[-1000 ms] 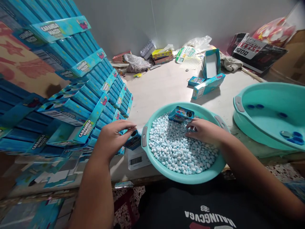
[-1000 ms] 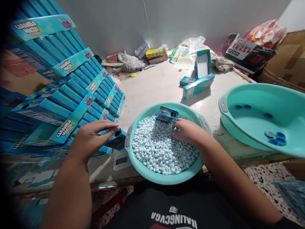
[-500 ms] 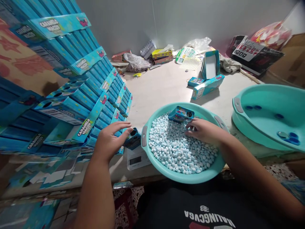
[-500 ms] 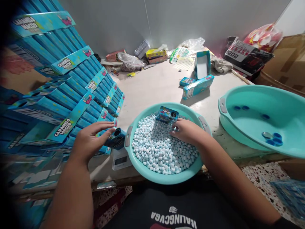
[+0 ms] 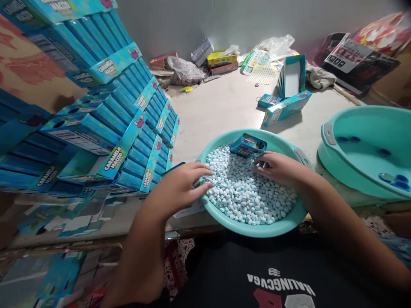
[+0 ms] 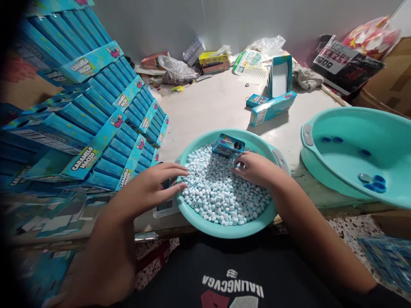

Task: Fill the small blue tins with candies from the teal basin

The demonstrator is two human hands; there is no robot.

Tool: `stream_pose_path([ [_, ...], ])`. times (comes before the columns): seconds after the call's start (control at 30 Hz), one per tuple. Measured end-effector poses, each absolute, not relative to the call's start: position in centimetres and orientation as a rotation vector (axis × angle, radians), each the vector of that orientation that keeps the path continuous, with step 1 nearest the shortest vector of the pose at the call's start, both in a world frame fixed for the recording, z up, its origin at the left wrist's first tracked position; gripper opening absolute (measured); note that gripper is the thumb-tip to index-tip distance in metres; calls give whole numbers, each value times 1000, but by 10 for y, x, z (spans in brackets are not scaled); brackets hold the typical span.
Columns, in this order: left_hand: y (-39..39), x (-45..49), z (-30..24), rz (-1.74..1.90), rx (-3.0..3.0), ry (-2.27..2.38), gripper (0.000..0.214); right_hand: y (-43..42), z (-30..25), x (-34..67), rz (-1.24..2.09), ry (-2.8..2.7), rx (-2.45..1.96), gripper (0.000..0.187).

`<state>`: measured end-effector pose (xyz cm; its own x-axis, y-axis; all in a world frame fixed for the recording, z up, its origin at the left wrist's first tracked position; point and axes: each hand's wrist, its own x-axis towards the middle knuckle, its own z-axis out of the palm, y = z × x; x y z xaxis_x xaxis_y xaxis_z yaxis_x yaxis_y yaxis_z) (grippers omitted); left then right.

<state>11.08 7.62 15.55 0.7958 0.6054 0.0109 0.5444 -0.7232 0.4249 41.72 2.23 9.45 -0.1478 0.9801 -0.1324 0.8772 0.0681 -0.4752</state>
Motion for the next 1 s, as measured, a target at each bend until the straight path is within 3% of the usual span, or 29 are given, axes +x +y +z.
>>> stream_pose_path([
  [0.13, 82, 136, 150, -128, 2617, 741, 27, 21, 97, 417, 683, -2110, -1909, 36],
  [0.3, 90, 150, 153, -296, 2649, 769, 23, 22, 97, 417, 697, -2120, -1900, 33],
  [1.0, 96, 137, 145, -45, 2569, 721, 21, 22, 94, 417, 681, -2100, -1908, 35],
])
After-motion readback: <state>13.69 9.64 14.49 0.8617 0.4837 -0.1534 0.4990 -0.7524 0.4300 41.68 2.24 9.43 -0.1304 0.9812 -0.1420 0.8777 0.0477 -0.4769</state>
